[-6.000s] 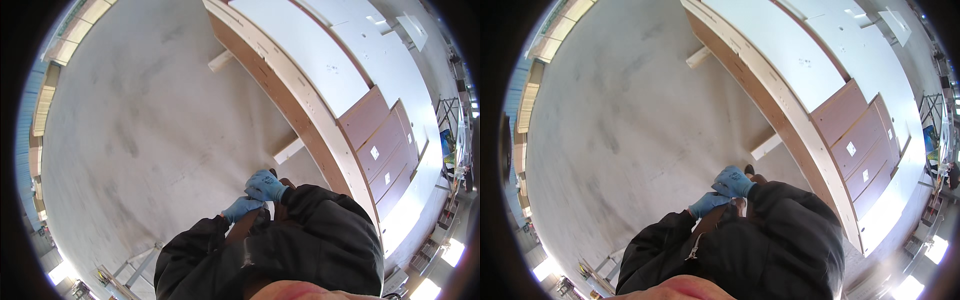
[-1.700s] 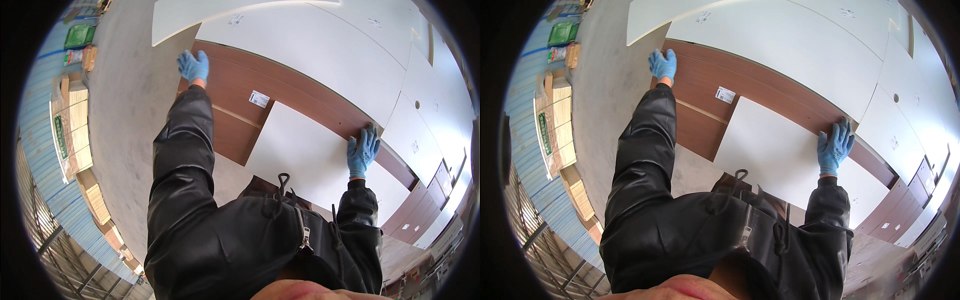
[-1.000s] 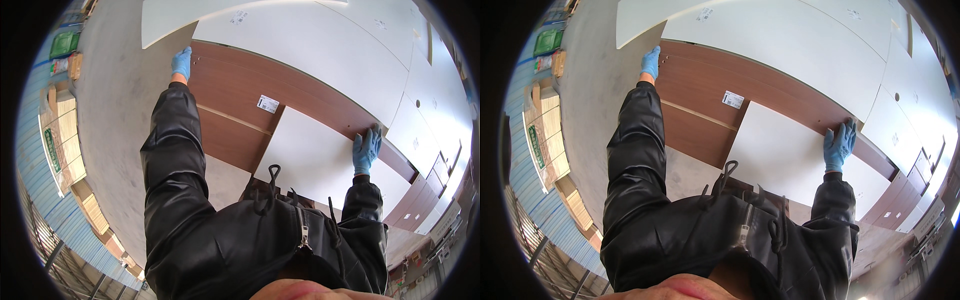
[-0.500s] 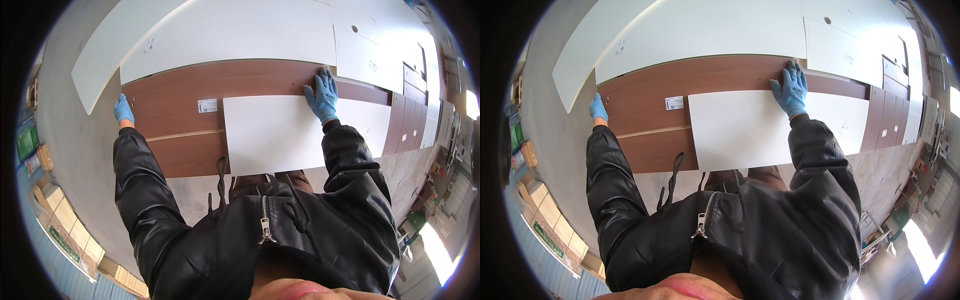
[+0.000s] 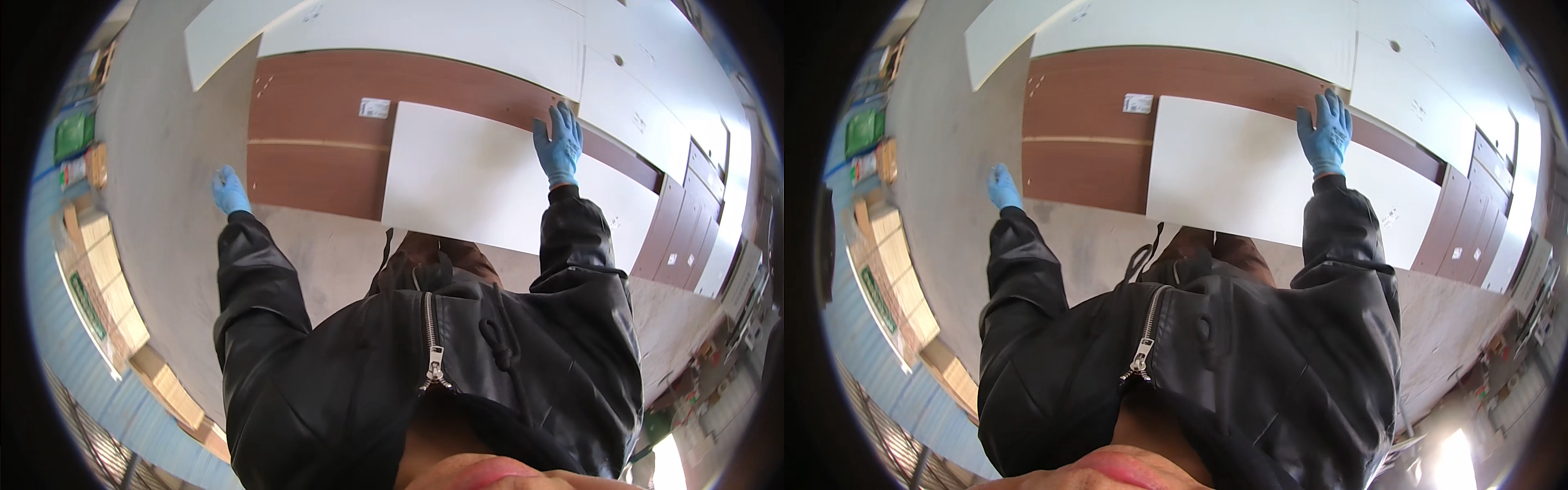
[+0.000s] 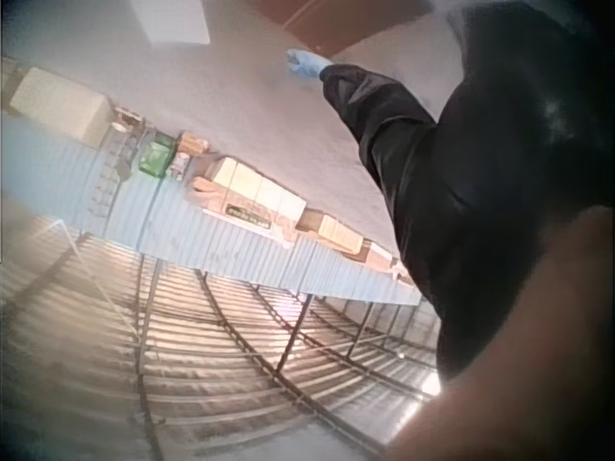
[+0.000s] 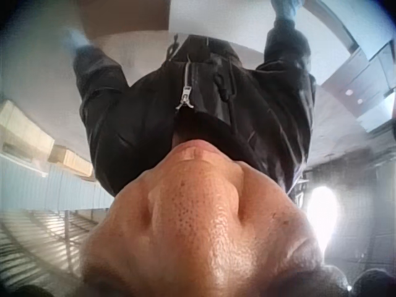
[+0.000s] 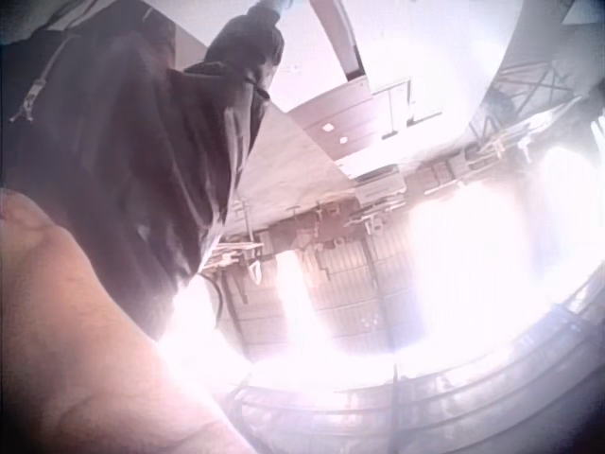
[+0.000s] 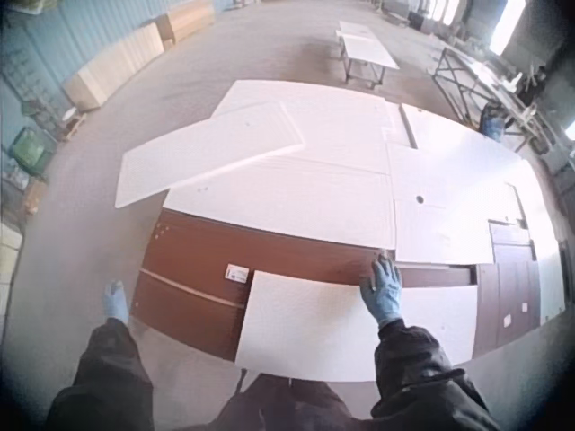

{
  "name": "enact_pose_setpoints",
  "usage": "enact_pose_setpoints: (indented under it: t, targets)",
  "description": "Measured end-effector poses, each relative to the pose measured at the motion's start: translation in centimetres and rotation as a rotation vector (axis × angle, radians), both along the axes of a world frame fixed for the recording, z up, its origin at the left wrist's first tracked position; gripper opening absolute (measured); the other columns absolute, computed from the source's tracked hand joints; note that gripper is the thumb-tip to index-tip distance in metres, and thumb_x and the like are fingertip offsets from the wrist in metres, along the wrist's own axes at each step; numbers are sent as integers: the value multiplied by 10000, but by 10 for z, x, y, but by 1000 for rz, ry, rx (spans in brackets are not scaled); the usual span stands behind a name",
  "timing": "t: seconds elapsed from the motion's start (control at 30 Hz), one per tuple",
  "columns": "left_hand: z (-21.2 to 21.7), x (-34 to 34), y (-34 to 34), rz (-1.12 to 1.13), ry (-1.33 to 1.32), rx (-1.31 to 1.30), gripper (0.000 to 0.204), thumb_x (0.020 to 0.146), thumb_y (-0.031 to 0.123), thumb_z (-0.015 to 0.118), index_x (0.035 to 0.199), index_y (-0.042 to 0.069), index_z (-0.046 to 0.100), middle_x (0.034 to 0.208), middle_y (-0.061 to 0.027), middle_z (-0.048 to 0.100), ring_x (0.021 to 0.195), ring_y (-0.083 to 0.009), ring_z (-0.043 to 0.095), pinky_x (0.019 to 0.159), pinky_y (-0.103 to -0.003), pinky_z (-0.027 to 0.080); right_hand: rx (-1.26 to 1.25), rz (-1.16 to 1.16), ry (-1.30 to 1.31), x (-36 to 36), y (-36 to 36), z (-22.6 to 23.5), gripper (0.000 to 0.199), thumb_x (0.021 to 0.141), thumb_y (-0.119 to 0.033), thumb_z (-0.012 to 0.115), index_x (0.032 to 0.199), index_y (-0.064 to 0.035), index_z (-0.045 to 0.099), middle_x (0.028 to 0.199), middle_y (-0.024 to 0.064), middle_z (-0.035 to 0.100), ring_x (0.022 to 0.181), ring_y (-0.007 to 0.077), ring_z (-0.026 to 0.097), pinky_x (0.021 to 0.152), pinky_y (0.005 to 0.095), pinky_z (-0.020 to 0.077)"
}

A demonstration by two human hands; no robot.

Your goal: The person picks up white and brown flat panels from the floor and stacks them on a workbench. They handle the panels one at a time, aligning edges and placing them in a pile. The person also picks up long white strips and adds them to the stack.

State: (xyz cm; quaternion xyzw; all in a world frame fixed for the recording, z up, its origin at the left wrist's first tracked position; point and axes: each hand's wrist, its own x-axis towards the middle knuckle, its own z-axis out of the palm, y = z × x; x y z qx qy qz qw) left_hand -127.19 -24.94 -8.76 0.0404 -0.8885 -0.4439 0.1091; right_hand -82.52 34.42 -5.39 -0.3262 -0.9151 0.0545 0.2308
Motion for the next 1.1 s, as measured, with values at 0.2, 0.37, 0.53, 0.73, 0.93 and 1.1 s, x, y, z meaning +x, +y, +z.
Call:
enact_pose_setpoints:
  t: [0.2,0.37,0.53,0.73,0.93,1.1]
  targets:
    - [-6,122,-140,235,-383,-177,474,964,335,708,1208,-70,684,1196,-192,727,1086,-292,672,971,-420,516,-155,127,14,9,-64,16,377,898,-248,740,1213,-51,677,1398,176,637,1307,357,581,1111,485,421]
    - [-14,167,-206,422,-534,-13,414,951,335,701,1123,-40,723,1083,-166,749,973,-258,667,909,-424,530,-264,225,19,-8,-126,31,333,886,-191,731,1181,-43,682,1357,165,661,1239,352,622,1078,475,447]
    - [-47,147,-261,466,-596,87,408,936,353,717,1135,-3,731,1066,-107,744,952,-235,652,891,-413,526,-350,337,26,-59,-200,43,323,867,-161,719,1160,-30,685,1328,173,669,1222,366,625,1066,473,459]
    - [-70,53,-342,336,-894,213,518,951,456,688,1336,119,608,1211,-60,649,1091,-281,601,942,-521,477,-348,381,80,-161,-321,40,330,851,-167,736,1148,-28,698,1299,185,683,1191,378,644,1028,472,492]
    - [-32,-43,-392,161,-904,278,469,943,435,706,1318,165,628,1100,-3,630,995,-196,570,892,-461,472,-758,297,84,-266,-473,40,363,910,-184,711,1233,-18,709,1306,206,686,1219,377,654,1044,413,522]
    - [10,-136,-374,48,-844,254,530,955,404,713,1380,102,625,1205,-26,669,1077,-178,603,973,-403,477,-914,380,22,-336,-533,66,381,940,-287,659,1217,-28,700,1253,205,704,1163,391,668,1000,435,534]
